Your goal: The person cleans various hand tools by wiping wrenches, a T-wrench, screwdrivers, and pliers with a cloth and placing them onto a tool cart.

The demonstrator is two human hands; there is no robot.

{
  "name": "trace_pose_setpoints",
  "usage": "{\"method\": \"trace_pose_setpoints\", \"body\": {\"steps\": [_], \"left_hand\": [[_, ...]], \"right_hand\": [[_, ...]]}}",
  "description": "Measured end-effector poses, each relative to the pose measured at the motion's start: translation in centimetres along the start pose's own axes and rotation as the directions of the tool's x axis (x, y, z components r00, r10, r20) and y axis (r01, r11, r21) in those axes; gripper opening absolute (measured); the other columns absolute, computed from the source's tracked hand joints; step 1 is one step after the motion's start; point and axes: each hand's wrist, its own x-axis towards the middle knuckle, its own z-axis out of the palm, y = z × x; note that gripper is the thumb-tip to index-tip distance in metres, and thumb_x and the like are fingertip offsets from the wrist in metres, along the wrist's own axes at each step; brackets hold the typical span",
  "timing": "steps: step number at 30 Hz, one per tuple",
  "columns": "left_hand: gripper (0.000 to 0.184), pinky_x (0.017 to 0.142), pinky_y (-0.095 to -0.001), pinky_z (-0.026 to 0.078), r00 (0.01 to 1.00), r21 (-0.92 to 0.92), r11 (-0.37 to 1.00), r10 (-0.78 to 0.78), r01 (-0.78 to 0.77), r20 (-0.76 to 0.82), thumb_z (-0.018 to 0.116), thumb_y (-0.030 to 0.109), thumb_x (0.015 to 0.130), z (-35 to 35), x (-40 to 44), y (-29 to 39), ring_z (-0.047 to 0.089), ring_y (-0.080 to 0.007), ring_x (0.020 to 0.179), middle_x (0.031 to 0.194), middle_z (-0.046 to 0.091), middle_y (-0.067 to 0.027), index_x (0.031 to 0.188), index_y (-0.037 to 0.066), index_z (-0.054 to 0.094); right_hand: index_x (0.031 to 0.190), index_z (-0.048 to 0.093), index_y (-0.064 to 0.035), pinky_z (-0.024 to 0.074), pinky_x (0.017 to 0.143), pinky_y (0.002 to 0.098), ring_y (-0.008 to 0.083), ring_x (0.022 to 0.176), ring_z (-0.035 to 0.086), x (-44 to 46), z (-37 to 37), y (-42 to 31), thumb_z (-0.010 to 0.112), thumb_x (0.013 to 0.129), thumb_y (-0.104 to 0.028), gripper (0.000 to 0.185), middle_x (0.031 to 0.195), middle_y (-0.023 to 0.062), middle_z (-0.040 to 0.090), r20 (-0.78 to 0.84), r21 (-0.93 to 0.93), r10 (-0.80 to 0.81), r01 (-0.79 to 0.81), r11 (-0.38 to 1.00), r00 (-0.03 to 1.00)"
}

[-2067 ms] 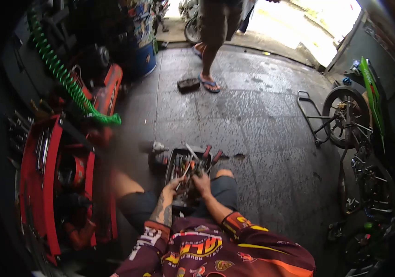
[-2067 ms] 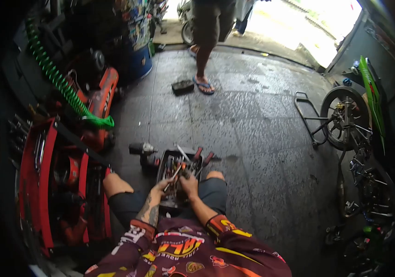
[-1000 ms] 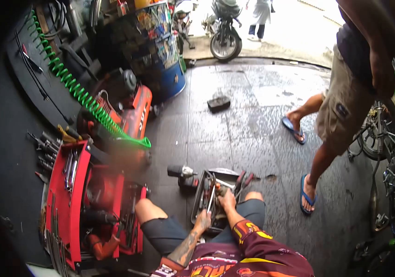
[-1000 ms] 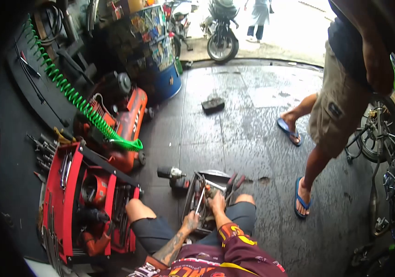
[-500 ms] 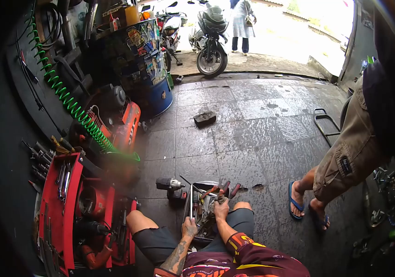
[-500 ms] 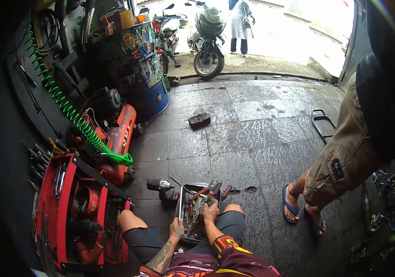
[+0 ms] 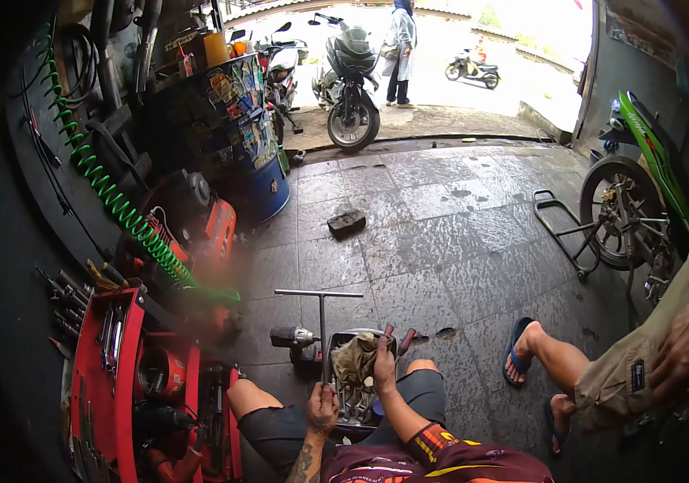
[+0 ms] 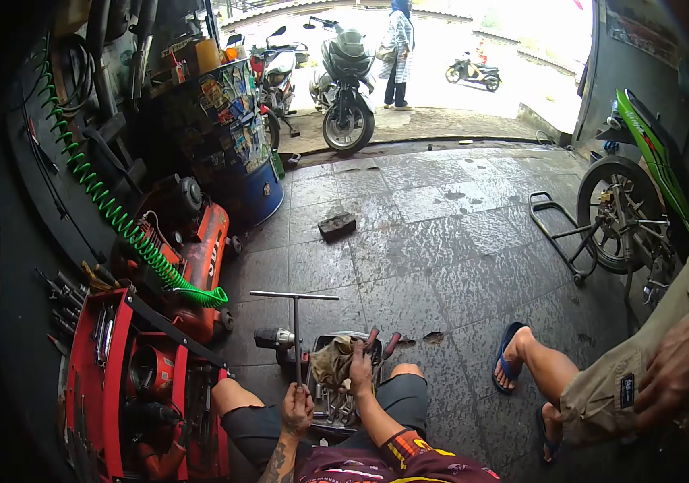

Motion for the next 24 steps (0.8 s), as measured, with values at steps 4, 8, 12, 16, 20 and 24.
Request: {"method": "trace_pose_setpoints", "body": {"steps": [4, 8, 12, 16, 20, 24], "left_hand": [[0.025, 0.040, -0.0195, 0.023, 0.976, -0.014, 0.991, -0.128, 0.133, 0.174, 0.039, 0.031, 0.096, 0.6, -2.5, 1.6, 0.030, -0.0032, 0.044, 0.054, 0.035, 0.0052, 0.089, 0.008, 0.047], [0.032, 0.041, -0.0193, 0.024, 0.928, -0.033, 0.955, -0.279, 0.296, 0.246, 0.039, 0.037, 0.096, 0.8, -3.5, 2.2, 0.031, -0.0023, 0.045, 0.055, 0.036, 0.0059, 0.091, 0.007, 0.050], [0.037, 0.040, -0.0188, 0.024, 0.976, 0.123, 0.985, -0.144, 0.125, 0.163, 0.040, 0.042, 0.094, -1.0, -4.2, 1.1, 0.033, -0.0025, 0.044, 0.055, 0.038, 0.0065, 0.081, 0.009, 0.051], [0.034, 0.041, -0.0196, 0.025, 0.994, 0.134, 0.990, -0.062, 0.049, 0.093, 0.041, 0.034, 0.096, 0.0, -4.9, 2.1, 0.032, -0.0028, 0.046, 0.056, 0.038, 0.0051, 0.075, 0.007, 0.048], [0.027, 0.045, -0.0200, 0.030, 0.993, 0.192, 0.981, -0.017, -0.006, 0.118, 0.046, 0.028, 0.094, 1.0, -4.9, 5.5, 0.040, -0.0043, 0.051, 0.062, 0.045, 0.0031, 0.080, 0.006, 0.051], [0.020, 0.049, -0.0203, 0.036, 0.989, -0.267, 0.959, 0.124, -0.098, 0.084, 0.054, 0.025, 0.090, 3.4, -4.6, 6.1, 0.049, -0.0071, 0.062, 0.077, 0.053, -0.0011, 0.097, 0.006, 0.053]], "right_hand": [[0.132, 0.034, 0.0054, 0.0314, 0.100, 0.0301, 0.0225, 0.116, 0.047, -0.8, 2.3, -3.9, 0.036, 0.094, -0.043, 0.062, 0.125, 0.0146, 0.050, 0.224, 0.626, -0.299, 0.098, 0.774, 0.928], [0.130, 0.038, 0.0043, 0.0422, 0.090, 0.0317, 0.0271, 0.103, 0.054, -4.8, 3.0, -8.1, 0.054, 0.088, -0.012, 0.047, 0.115, 0.0171, 0.054, 0.287, -0.392, -0.858, 0.869, 0.302, 0.427], [0.121, 0.046, 0.0064, 0.0475, 0.078, 0.0300, 0.0268, 0.091, 0.059, -6.1, 4.3, -10.8, 0.057, 0.082, 0.001, 0.042, 0.102, 0.0166, 0.057, 0.218, 0.491, -0.512, 0.360, 0.793, 0.831], [0.120, 0.048, 0.0048, 0.0470, 0.075, 0.0308, 0.0260, 0.088, 0.057, -7.5, 4.8, -13.7, 0.055, 0.086, -0.010, 0.038, 0.100, 0.0155, 0.057, 0.350, -0.142, -0.574, 0.647, 0.749, 0.740], [0.113, 0.050, 0.0041, 0.0452, 0.073, 0.0305, 0.0232, 0.087, 0.055, -11.3, 5.9, -13.6, 0.053, 0.089, -0.026, 0.038, 0.099, 0.0146, 0.055, 0.338, 0.011, -0.544, 0.575, 0.818, 0.768], [0.093, 0.057, -0.0016, 0.0409, 0.066, 0.0213, 0.0063, 0.073, 0.050, -14.4, 6.5, -13.9, 0.042, 0.096, -0.031, 0.033, 0.079, 0.0015, 0.056, 0.418, 0.356, -0.360, 0.215, 0.910, 0.834]]}}
